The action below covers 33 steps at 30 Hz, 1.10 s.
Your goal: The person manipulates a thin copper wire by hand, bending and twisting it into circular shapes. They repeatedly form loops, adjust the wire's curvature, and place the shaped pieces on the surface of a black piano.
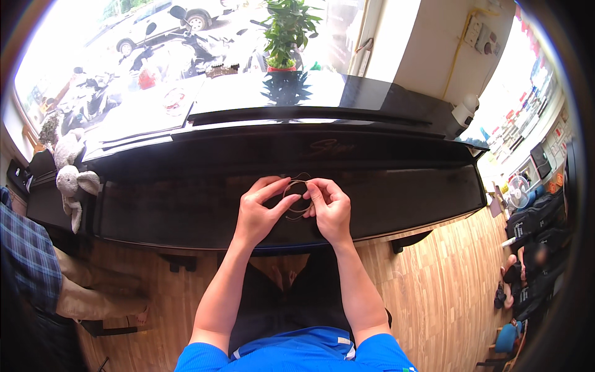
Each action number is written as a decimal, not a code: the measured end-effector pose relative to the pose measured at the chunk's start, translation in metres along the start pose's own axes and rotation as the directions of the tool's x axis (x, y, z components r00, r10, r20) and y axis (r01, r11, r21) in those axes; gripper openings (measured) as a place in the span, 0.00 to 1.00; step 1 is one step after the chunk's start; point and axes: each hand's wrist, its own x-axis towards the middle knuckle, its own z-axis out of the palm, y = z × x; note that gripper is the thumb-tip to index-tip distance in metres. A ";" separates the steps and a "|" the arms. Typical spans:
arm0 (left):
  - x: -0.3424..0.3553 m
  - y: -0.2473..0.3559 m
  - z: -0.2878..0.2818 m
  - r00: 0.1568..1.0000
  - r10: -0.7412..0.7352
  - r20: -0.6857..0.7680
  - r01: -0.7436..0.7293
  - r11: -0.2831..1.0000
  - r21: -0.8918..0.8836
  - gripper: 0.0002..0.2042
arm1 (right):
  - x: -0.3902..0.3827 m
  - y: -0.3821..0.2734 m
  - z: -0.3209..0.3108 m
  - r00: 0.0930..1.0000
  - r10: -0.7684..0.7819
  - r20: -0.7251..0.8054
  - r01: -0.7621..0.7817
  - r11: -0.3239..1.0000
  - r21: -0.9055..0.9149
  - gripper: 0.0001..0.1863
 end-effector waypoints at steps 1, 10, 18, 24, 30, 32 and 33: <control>0.000 -0.001 -0.001 0.999 -0.028 0.028 0.028 1.000 -0.010 0.13 | 0.000 0.001 0.000 1.000 0.001 -0.006 -0.001 1.000 0.002 0.10; -0.001 -0.006 -0.011 0.940 -0.230 0.252 0.316 0.868 -0.383 0.12 | 0.002 0.003 0.002 0.998 -0.068 -0.006 0.068 0.997 -0.031 0.07; -0.002 -0.008 -0.011 0.952 -0.181 0.248 0.269 0.879 -0.394 0.10 | 0.001 0.003 0.001 0.997 -0.073 0.010 0.073 0.996 -0.047 0.07; -0.001 -0.014 -0.009 0.971 -0.203 0.126 0.238 0.787 -0.569 0.09 | 0.000 -0.004 0.001 0.999 -0.049 0.016 0.050 0.996 -0.069 0.08; 0.002 -0.011 -0.011 0.957 -0.246 0.152 0.288 0.763 -0.579 0.11 | 0.002 -0.005 0.000 0.998 0.011 -0.070 -0.011 1.000 -0.005 0.09; 0.006 0.004 -0.012 0.950 -0.290 0.118 0.304 0.768 -0.563 0.12 | 0.002 -0.002 0.000 0.995 0.021 -0.094 -0.017 0.999 0.051 0.09; 0.005 0.001 -0.011 0.968 -0.232 0.095 0.247 0.814 -0.525 0.11 | 0.002 -0.001 0.000 0.995 0.022 -0.099 -0.016 0.998 0.054 0.09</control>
